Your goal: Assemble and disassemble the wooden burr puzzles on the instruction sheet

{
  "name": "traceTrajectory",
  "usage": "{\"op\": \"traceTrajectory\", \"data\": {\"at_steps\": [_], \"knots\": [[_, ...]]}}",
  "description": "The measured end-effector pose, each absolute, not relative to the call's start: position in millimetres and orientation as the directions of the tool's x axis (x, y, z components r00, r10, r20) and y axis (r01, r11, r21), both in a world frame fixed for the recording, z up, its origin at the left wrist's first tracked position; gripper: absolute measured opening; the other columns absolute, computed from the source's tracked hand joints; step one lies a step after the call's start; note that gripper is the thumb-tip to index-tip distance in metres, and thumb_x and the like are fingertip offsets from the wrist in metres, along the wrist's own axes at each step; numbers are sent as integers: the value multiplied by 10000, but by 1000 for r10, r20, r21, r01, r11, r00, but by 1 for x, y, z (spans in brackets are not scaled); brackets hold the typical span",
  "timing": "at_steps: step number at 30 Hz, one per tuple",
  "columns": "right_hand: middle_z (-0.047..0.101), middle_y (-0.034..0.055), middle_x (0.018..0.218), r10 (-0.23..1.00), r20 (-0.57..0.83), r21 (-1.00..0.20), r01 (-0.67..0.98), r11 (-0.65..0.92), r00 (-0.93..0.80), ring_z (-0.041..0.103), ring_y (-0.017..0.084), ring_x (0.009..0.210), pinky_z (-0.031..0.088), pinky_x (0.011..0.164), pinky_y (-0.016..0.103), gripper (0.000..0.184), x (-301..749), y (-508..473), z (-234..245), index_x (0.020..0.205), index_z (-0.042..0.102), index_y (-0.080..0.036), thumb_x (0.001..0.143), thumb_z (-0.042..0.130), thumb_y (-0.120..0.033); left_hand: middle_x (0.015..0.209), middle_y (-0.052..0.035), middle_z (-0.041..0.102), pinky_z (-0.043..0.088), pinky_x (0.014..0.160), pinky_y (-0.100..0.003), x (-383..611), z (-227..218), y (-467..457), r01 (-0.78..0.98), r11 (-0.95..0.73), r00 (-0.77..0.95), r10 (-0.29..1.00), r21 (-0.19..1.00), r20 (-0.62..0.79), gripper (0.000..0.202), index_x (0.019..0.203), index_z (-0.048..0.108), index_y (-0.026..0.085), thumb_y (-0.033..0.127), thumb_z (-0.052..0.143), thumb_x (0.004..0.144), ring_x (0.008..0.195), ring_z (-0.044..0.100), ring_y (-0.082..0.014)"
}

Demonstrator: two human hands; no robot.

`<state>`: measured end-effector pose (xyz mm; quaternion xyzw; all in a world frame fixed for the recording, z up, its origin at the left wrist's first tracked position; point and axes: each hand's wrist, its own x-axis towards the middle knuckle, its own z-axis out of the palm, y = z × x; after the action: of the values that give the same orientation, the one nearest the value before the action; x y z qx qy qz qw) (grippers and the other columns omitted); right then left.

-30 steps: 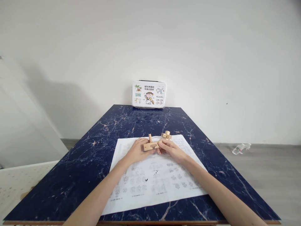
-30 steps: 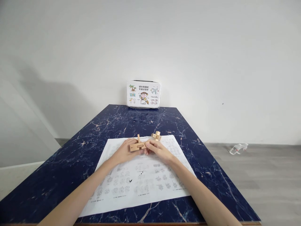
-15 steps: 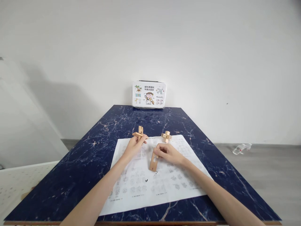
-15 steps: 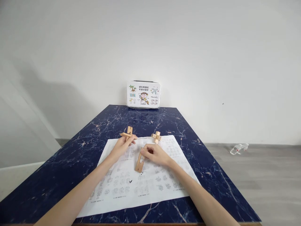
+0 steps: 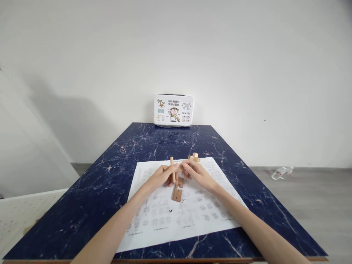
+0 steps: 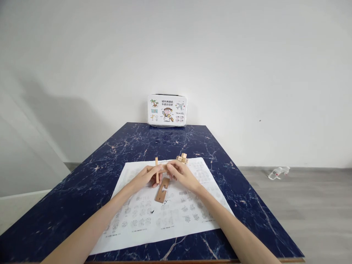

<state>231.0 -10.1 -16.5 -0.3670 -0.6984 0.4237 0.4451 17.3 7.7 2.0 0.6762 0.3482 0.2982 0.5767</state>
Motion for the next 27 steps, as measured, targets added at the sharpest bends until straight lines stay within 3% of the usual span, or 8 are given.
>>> {"op": "traceTrajectory", "data": {"at_steps": [3, 6, 11, 14, 17, 20, 23, 27], "knots": [[621, 0, 749, 898, 230, -958, 73, 277, -376, 557, 148, 626, 452, 622, 304, 454, 229, -13, -15, 957, 619, -206, 990, 556, -654, 572, -51, 627, 425, 503, -278, 19, 2, 7, 130, -66, 599, 800, 989, -25, 768, 637, 666, 170, 816, 385, 942, 462, 536, -143], [629, -14, 692, 891, 183, -969, 78, 235, -415, 548, 141, 578, 419, 582, 290, 472, 226, -18, -12, 974, 611, -207, 976, 568, -677, 552, -24, 628, 439, 477, -268, 19, 3, 8, 80, 2, 570, 820, 997, -48, 808, 871, 672, 180, 877, 267, 921, 435, 561, -157], [656, -3, 682, 856, 153, -968, 98, 229, -494, 541, 140, 560, 386, 561, 289, 494, 222, -22, -7, 909, 585, -215, 990, 519, -698, 540, 25, 623, 429, 420, -231, 17, 5, 12, -31, 109, 569, 819, 994, -72, 722, 1160, 598, 216, 853, 351, 927, 365, 543, -145], [657, -3, 694, 865, 163, -975, 56, 215, -474, 532, 133, 555, 395, 578, 293, 482, 223, -21, -5, 911, 586, -211, 989, 538, -685, 559, 27, 607, 452, 408, -230, 14, 8, 12, -145, 267, 641, 759, 953, -115, 768, 1260, 591, 204, 846, 311, 943, 361, 530, -134], [656, -1, 707, 871, 153, -985, 1, 173, -468, 522, 127, 553, 393, 582, 292, 472, 225, -18, -7, 898, 585, -206, 976, 577, -671, 639, -2, 645, 451, 397, -218, 11, 10, 11, -227, 409, 709, 692, 884, -138, 746, 1270, 612, 186, 798, 300, 981, 383, 562, -122], [653, -3, 715, 869, 144, -989, -48, 138, -473, 513, 121, 553, 385, 584, 292, 459, 227, -16, -11, 900, 585, -204, 969, 602, -658, 687, -20, 672, 462, 403, -208, 10, 9, 12, -259, 446, 707, 692, 857, -146, 635, 1166, 655, 161, 719, 395, 1013, 398, 588, -111], [654, -8, 718, 874, 148, -989, -65, 134, -463, 504, 120, 549, 378, 578, 292, 453, 228, -15, -13, 921, 583, -208, 966, 606, -658, 624, 9, 637, 445, 385, -196, 11, 6, 14, -281, 443, 651, 740, 852, -170, 561, 1056, 665, 165, 691, 476, 1004, 373, 555, -95], [649, -13, 696, 898, 189, -982, -47, 185, -397, 493, 120, 536, 367, 561, 290, 462, 228, -14, -14, 885, 558, -215, 953, 613, -669, 508, 67, 556, 352, 348, -160, 14, 5, 16, -308, 342, 490, 857, 888, -159, 477, 1076, 670, 194, 652, 611, 961, 316, 453, -63]]}}
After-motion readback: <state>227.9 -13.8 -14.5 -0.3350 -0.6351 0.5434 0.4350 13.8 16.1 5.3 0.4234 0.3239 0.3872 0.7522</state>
